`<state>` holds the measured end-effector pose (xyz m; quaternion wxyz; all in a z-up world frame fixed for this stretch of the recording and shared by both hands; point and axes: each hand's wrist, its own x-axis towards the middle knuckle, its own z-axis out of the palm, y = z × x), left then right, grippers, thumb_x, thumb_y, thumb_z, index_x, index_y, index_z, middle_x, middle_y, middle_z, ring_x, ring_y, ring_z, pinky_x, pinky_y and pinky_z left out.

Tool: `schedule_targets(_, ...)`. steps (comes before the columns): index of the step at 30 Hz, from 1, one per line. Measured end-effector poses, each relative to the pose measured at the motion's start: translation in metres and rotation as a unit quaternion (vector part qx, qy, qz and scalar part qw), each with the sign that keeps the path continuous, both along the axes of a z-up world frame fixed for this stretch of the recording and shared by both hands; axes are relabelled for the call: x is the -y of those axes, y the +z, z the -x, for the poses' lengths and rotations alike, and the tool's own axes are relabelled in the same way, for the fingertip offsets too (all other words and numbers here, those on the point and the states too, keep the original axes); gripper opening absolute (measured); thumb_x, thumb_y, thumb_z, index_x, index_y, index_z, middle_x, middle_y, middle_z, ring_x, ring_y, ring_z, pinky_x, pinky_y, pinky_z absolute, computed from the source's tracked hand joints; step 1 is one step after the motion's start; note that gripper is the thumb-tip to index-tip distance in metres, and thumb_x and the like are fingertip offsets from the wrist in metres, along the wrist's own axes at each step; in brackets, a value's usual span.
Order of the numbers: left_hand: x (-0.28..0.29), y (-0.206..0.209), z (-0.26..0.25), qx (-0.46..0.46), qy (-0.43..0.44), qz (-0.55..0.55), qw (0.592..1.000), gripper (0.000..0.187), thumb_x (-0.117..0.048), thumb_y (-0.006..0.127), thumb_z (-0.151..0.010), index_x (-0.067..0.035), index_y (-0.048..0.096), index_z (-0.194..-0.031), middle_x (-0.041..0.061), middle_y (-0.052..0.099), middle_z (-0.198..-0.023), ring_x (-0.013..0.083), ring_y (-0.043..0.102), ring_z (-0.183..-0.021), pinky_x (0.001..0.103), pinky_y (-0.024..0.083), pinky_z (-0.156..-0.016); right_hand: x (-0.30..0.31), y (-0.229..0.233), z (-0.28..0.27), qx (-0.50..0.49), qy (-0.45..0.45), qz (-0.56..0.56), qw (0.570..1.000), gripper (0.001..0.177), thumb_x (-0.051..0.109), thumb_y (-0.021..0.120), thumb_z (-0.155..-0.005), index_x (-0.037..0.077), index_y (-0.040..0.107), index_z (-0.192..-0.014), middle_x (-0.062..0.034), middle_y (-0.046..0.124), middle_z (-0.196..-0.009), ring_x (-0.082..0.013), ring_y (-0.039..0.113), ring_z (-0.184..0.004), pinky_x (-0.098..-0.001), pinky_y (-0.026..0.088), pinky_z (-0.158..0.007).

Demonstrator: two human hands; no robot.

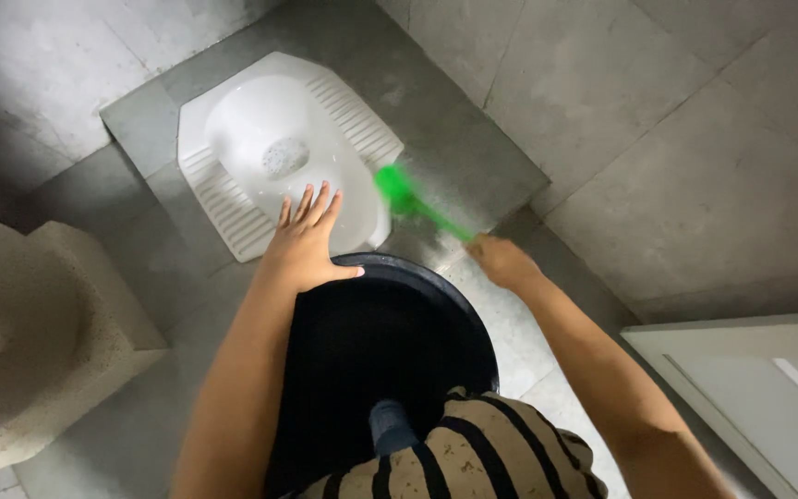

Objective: Scrubbing a squat toilet with a green brush and water from a bucket.

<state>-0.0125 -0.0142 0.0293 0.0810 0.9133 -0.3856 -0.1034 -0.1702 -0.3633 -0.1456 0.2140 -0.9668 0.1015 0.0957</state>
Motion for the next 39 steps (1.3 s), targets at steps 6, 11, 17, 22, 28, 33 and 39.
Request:
schedule_targets(6, 0.001, -0.009, -0.002, 0.013, -0.004, -0.011, 1.000, 0.134, -0.068, 0.085, -0.058, -0.006, 0.022, -0.159, 0.015, 0.018, -0.168, 0.0328, 0.010, -0.156, 0.055, 0.006, -0.124, -0.003, 0.060, -0.003, -0.058, -0.176, 0.161, 0.969, 0.048, 0.039, 0.038, -0.118, -0.001, 0.065, -0.119, -0.0206, 0.076, -0.107, -0.0337, 0.076, -0.093, -0.0428, 0.062, -0.077)
schedule_targets(11, 0.000, -0.007, 0.000, 0.000, 0.007, -0.040, 0.999, 0.134, -0.070, 0.084, -0.059, -0.006, 0.021, -0.159, 0.013, 0.018, -0.168, 0.0303, 0.009, -0.157, 0.054, 0.005, -0.125, -0.033, -0.037, 0.003, 0.085, 0.070, 0.216, 0.970, 0.040, 0.030, 0.050, -0.100, 0.004, 0.066, -0.126, -0.0186, 0.076, -0.100, -0.0287, 0.075, -0.078, -0.0429, 0.062, -0.061)
schedule_targets(17, 0.000, -0.008, 0.000, -0.003, 0.016, -0.046, 0.999, 0.136, -0.070, 0.084, -0.059, -0.006, 0.020, -0.159, 0.012, 0.019, -0.168, 0.0294, 0.008, -0.157, 0.053, 0.004, -0.125, 0.038, -0.038, 0.033, 0.005, 0.031, 0.375, 0.927, 0.041, 0.017, 0.042, -0.108, 0.001, 0.055, -0.144, -0.0159, 0.072, -0.106, -0.0277, 0.074, -0.088, -0.0398, 0.062, -0.069)
schedule_targets(22, -0.001, -0.013, -0.003, -0.007, 0.010, -0.033, 0.999, 0.134, -0.071, 0.083, -0.060, -0.005, 0.021, -0.159, 0.012, 0.021, -0.168, 0.0294, 0.009, -0.157, 0.053, 0.004, -0.125, 0.003, 0.007, 0.044, -0.141, 0.098, 0.249, 0.953, 0.042, 0.024, 0.041, -0.109, -0.002, 0.055, -0.139, -0.0235, 0.068, -0.120, -0.0305, 0.073, -0.101, -0.0368, 0.061, -0.078)
schedule_targets(28, -0.004, -0.015, -0.001, -0.012, 0.011, -0.040, 0.999, 0.133, -0.072, 0.082, -0.061, -0.006, 0.022, -0.159, 0.012, 0.023, -0.168, 0.0297, 0.009, -0.157, 0.053, 0.005, -0.126, 0.018, 0.010, 0.046, -0.013, -0.011, 0.054, 0.998, 0.042, 0.038, 0.045, -0.112, 0.004, 0.067, -0.124, -0.0212, 0.070, -0.114, -0.0371, 0.067, -0.095, -0.0500, 0.053, -0.077)
schedule_targets(33, -0.002, -0.008, -0.001, -0.019, 0.012, -0.055, 0.998, 0.134, -0.073, 0.081, -0.062, -0.005, 0.020, -0.159, 0.012, 0.021, -0.168, 0.0300, 0.008, -0.157, 0.053, 0.004, -0.126, 0.016, -0.069, 0.048, 0.215, 0.133, 0.635, 0.730, 0.034, 0.031, 0.053, -0.100, 0.000, 0.064, -0.110, -0.0094, 0.063, -0.083, -0.0169, 0.060, -0.067, -0.0343, 0.048, -0.051)
schedule_targets(39, 0.000, -0.003, 0.003, -0.037, 0.030, -0.062, 0.997, 0.133, -0.071, 0.081, -0.062, -0.006, 0.020, -0.160, 0.010, 0.021, -0.168, 0.0271, 0.008, -0.159, 0.051, 0.005, -0.128, 0.033, -0.090, 0.043, 0.274, 0.074, 0.311, 0.907, 0.041, 0.035, 0.042, -0.105, 0.008, 0.069, -0.120, -0.0126, 0.074, -0.093, -0.0295, 0.070, -0.075, -0.0450, 0.058, -0.064)
